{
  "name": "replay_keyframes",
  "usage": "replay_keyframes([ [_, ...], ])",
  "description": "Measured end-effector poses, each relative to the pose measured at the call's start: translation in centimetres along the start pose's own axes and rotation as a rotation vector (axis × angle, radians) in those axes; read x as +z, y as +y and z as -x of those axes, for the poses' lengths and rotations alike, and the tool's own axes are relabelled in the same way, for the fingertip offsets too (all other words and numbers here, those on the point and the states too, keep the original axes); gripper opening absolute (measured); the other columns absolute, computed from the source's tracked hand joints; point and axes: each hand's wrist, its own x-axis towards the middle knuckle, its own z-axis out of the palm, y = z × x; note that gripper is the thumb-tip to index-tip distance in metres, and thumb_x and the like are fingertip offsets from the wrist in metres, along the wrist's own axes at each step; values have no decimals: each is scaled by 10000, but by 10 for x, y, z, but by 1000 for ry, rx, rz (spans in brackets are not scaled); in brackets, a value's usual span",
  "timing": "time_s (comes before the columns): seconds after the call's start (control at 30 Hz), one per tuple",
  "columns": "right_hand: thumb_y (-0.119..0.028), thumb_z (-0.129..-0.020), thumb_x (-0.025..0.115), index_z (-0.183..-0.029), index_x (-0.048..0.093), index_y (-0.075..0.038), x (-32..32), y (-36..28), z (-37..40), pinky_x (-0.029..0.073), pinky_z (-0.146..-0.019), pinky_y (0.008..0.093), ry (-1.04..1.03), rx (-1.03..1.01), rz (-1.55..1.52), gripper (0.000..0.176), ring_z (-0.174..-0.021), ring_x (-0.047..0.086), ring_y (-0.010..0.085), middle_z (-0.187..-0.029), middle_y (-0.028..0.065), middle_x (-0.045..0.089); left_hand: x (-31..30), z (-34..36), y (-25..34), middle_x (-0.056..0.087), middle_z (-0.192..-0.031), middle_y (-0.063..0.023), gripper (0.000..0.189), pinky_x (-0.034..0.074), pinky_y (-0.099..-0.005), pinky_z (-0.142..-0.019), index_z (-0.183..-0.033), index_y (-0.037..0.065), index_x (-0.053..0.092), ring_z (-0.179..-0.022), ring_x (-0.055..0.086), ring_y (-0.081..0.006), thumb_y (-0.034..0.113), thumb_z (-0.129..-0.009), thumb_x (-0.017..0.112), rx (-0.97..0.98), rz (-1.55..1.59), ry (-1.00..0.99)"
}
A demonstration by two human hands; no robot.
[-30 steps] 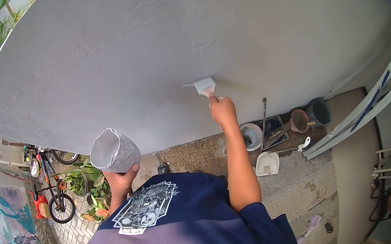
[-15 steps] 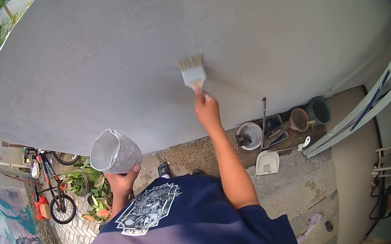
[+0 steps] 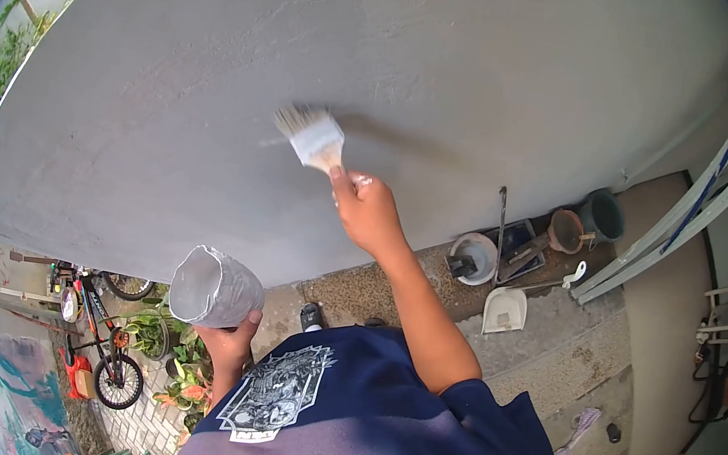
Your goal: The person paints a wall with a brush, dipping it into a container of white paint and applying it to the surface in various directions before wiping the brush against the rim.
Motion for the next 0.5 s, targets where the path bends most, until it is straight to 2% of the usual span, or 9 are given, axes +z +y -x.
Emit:
replay_keyframes([
  [0.07,-390,-1053,513,-764,528,-80,2,-62,8,288,-482,211,71,-261,-138,424,-528,350,29,-610,-55,424,0,0,-1,603,-1229,-161,825,486,-392,-980,-1313,-56,487,-1103,612,-254,177,-651,922,-16,2,3],
  [0.1,-390,-1053,513,-764,528,-80,0,-82,8,288,-482,211,70,-252,-138,424,-528,350,29,-610,-55,424,-1,3,0,602,-1232,-163,836,485,-392,-981,-1317,-57,485,-1106,612,-256,184,-647,924,-32,3,2],
  [0.17,-378,-1047,519,-724,500,-54,-5,-110,-1,352,-495,274,67,-297,-142,459,-549,375,53,-596,-42,442,-4,6,-5,599,-1227,-161,840,475,-396,-992,-1335,-58,468,-1110,607,-254,197,-670,913,-15,-17,-17],
  [0.2,-364,-1045,520,-745,498,-39,-2,-96,-12,373,-509,302,91,-306,-119,443,-539,377,103,-589,13,451,-5,5,-7,595,-1222,-160,844,465,-400,-1003,-1353,-59,450,-1113,601,-252,211,-693,901,6,-36,-37],
  [0.23,-364,-1045,520,-745,498,-39,2,-69,-20,373,-509,302,94,-313,-118,443,-539,377,103,-589,13,451,-3,4,-5,595,-1222,-160,844,465,-400,-1003,-1353,-59,450,-1113,601,-252,211,-693,901,12,-33,-39],
  [0.3,-353,-1041,511,-774,514,-13,13,6,-38,422,-557,366,246,-286,239,433,-532,461,223,-611,120,525,0,5,1,597,-1220,-158,854,466,-402,-1005,-1355,-58,449,-1111,603,-251,206,-684,906,2,-5,-21],
  [0.37,-357,-1032,500,-851,570,0,20,93,-31,478,-657,451,277,-130,316,407,-651,604,383,-722,235,606,1,7,5,590,-1229,-158,888,465,-406,-1008,-1374,-53,428,-1119,599,-254,213,-680,913,-29,7,-34],
  [0.43,-389,-1024,503,-943,637,30,21,179,-16,494,-749,455,274,45,425,447,-783,645,415,-824,230,683,3,8,9,612,-1214,-153,846,496,-401,-959,-1321,-48,486,-1061,630,-258,223,-655,931,-60,61,27],
  [0.5,-440,-1001,520,-1056,658,82,8,268,-7,505,-819,452,181,455,487,543,-939,672,440,-953,288,697,1,11,7,609,-1217,-149,833,498,-397,-956,-1320,-46,486,-1062,628,-256,212,-662,928,-71,56,40],
])
